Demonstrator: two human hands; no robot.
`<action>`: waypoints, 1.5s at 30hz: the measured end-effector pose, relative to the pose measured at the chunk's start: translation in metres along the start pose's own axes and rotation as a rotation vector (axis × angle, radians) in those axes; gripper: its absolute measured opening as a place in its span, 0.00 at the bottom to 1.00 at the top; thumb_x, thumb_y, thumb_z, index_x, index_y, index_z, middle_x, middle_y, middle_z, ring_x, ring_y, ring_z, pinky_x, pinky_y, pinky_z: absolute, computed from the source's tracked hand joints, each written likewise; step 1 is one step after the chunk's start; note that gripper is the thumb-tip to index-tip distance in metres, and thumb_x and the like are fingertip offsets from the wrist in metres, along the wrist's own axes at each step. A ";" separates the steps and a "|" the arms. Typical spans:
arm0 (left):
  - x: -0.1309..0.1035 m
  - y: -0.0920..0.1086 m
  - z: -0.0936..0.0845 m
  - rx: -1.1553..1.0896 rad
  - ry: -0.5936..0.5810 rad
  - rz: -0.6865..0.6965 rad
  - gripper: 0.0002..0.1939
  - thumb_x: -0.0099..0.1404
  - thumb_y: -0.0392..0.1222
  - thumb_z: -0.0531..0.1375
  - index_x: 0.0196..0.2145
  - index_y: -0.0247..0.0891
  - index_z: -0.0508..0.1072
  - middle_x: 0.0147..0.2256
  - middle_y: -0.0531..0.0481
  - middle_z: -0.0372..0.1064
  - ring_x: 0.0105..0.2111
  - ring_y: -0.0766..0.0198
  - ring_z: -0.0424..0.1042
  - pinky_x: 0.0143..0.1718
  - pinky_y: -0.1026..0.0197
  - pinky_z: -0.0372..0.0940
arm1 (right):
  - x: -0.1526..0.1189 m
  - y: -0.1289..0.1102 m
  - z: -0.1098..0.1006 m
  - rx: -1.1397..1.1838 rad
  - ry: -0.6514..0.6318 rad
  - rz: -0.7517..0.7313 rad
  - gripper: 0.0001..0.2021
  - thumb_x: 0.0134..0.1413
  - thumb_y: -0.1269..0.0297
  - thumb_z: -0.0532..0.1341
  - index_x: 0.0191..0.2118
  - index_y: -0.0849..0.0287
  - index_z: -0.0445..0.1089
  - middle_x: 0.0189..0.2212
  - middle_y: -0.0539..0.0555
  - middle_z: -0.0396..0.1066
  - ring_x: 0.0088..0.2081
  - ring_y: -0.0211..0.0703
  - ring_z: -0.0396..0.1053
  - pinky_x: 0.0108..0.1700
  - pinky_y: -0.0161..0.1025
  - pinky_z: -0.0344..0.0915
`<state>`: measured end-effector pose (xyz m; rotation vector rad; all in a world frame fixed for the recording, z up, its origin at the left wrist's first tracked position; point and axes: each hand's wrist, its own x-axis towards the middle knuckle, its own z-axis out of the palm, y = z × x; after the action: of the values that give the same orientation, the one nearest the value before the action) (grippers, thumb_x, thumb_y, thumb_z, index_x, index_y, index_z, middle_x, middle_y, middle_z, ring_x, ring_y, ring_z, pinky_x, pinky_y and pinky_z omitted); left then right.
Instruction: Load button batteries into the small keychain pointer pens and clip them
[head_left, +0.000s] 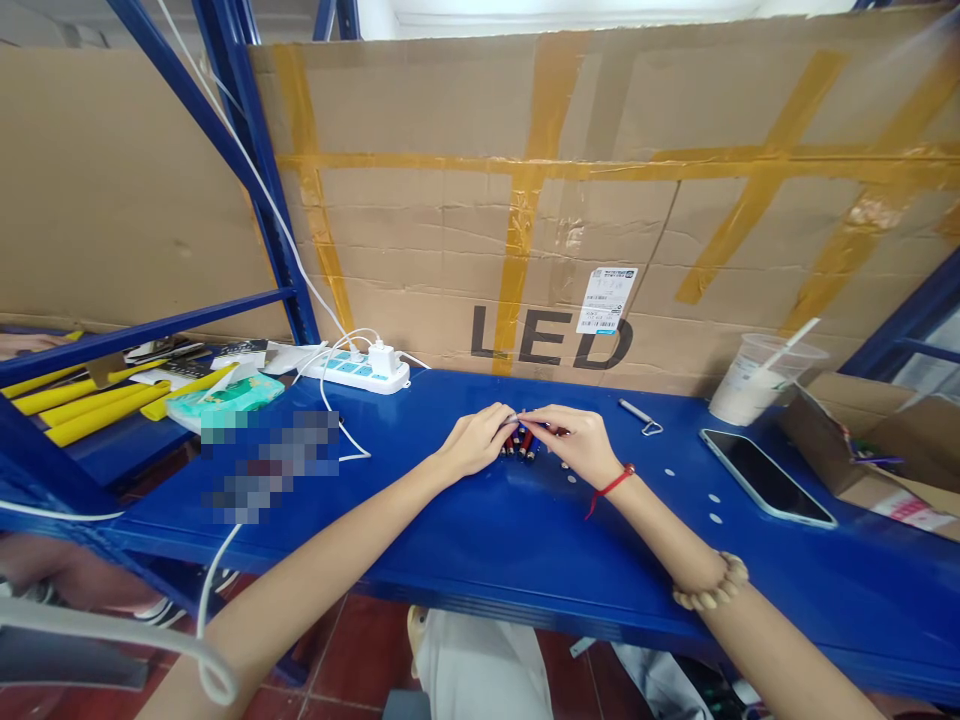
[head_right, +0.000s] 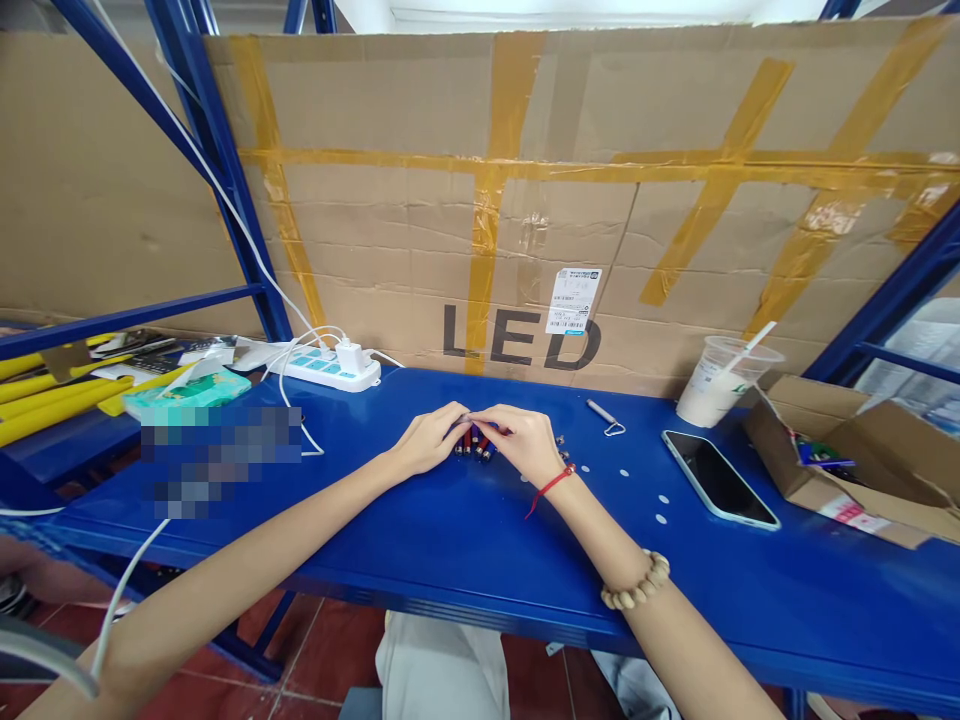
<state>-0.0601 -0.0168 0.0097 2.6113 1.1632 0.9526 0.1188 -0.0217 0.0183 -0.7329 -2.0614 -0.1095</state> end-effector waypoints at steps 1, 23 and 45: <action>0.000 0.000 0.000 0.003 -0.003 0.000 0.09 0.68 0.41 0.44 0.34 0.39 0.62 0.34 0.52 0.65 0.35 0.65 0.67 0.39 0.64 0.62 | 0.000 0.000 0.000 0.002 -0.006 0.009 0.08 0.55 0.65 0.57 0.34 0.56 0.75 0.29 0.50 0.75 0.19 0.31 0.63 0.26 0.31 0.63; 0.000 -0.002 0.002 0.056 -0.024 0.044 0.10 0.68 0.40 0.44 0.34 0.38 0.62 0.32 0.51 0.65 0.33 0.65 0.67 0.37 0.63 0.62 | 0.000 0.001 0.001 0.023 -0.101 0.117 0.09 0.54 0.63 0.58 0.34 0.57 0.75 0.23 0.49 0.71 0.18 0.31 0.60 0.24 0.30 0.58; 0.000 -0.002 0.001 0.033 -0.027 -0.010 0.10 0.68 0.41 0.43 0.35 0.39 0.62 0.34 0.52 0.65 0.34 0.65 0.67 0.38 0.63 0.62 | 0.001 0.002 -0.001 0.038 -0.131 0.118 0.08 0.54 0.64 0.58 0.36 0.56 0.74 0.30 0.50 0.73 0.19 0.30 0.60 0.25 0.30 0.59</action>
<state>-0.0606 -0.0151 0.0084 2.6327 1.1941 0.9014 0.1200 -0.0200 0.0189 -0.8559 -2.1319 0.0452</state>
